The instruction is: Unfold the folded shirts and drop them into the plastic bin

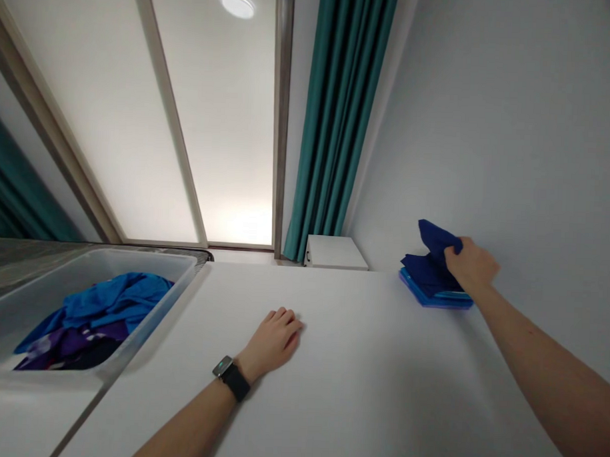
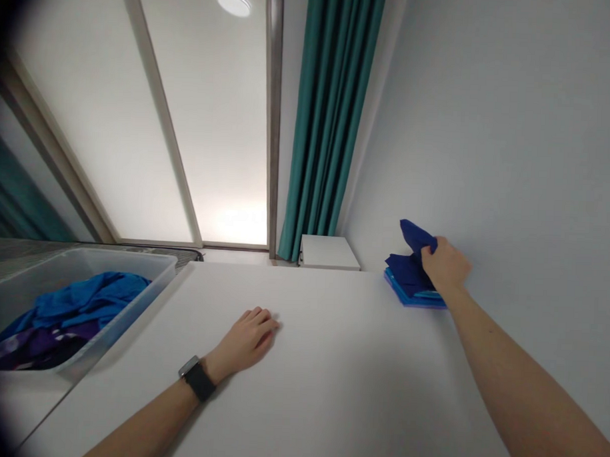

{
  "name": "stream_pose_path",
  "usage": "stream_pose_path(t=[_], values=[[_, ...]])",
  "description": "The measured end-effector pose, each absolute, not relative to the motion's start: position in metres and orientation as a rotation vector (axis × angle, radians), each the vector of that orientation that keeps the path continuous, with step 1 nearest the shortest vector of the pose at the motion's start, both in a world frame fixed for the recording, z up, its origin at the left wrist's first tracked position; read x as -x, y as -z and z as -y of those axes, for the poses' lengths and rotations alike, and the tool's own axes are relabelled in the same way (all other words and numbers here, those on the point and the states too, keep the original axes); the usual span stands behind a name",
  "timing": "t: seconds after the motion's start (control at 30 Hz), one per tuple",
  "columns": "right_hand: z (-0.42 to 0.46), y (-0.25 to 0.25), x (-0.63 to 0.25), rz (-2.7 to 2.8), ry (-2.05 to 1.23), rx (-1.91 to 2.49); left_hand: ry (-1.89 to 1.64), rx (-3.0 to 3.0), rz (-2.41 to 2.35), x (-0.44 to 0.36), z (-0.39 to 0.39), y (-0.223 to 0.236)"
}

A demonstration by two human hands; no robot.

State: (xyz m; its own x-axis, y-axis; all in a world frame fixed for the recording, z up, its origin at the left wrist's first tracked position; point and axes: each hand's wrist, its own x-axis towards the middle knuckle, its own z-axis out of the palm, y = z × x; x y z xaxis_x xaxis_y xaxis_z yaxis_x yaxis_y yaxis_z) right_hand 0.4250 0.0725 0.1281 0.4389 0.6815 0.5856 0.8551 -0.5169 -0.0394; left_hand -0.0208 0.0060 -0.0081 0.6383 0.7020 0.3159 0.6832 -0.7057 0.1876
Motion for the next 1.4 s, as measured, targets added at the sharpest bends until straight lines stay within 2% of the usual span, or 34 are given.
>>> stream_pose_path(t=[0.1, 0.17, 0.27, 0.37, 0.4, 0.47, 0.57, 0.73, 0.9, 1.0, 1.23, 1.4], values=[[-0.065, -0.152, -0.380, 1.351, 0.677, 2.168, -0.686, -2.679, -1.201, 0.022, -0.009, 0.011], [-0.056, -0.149, -0.340, 1.495, 0.668, 2.017, -0.809, -2.563, -1.227, 0.023, -0.010, 0.011], [-0.030, -0.116, -0.273, 1.803, 0.405, 1.813, -1.052, -2.411, -1.287, 0.027, -0.010, 0.006], [-0.005, -0.066, -0.219, 2.214, -0.118, 1.523, -1.162, -2.398, -1.293, 0.031, -0.009, 0.001], [-0.001, -0.050, -0.209, 2.251, -0.193, 1.455, -1.125, -2.432, -1.264, 0.032, -0.008, -0.001], [0.001, -0.022, -0.200, 2.257, -0.118, 1.344, -0.975, -2.528, -1.185, 0.031, -0.004, -0.003], [-0.008, 0.008, -0.208, 2.245, 0.024, 1.341, -0.737, -2.656, -1.119, 0.024, 0.006, -0.006], [-0.014, 0.027, -0.216, 2.208, 0.017, 1.480, -0.533, -2.805, -1.099, 0.014, 0.015, -0.009], [-0.010, 0.021, -0.217, 2.213, 0.006, 1.446, -0.596, -2.906, -1.255, 0.039, -0.007, 0.005], [-0.027, 0.015, -0.250, 2.156, 0.089, 1.454, -0.698, -2.960, -1.290, 0.053, -0.021, 0.016], [-0.067, -0.013, -0.404, 1.687, 0.573, 2.156, -0.942, -2.978, -1.065, 0.032, -0.009, 0.011], [-0.066, -0.007, -0.460, 1.528, 0.339, 2.613, -0.955, -2.941, -0.979, 0.028, -0.004, 0.014]])
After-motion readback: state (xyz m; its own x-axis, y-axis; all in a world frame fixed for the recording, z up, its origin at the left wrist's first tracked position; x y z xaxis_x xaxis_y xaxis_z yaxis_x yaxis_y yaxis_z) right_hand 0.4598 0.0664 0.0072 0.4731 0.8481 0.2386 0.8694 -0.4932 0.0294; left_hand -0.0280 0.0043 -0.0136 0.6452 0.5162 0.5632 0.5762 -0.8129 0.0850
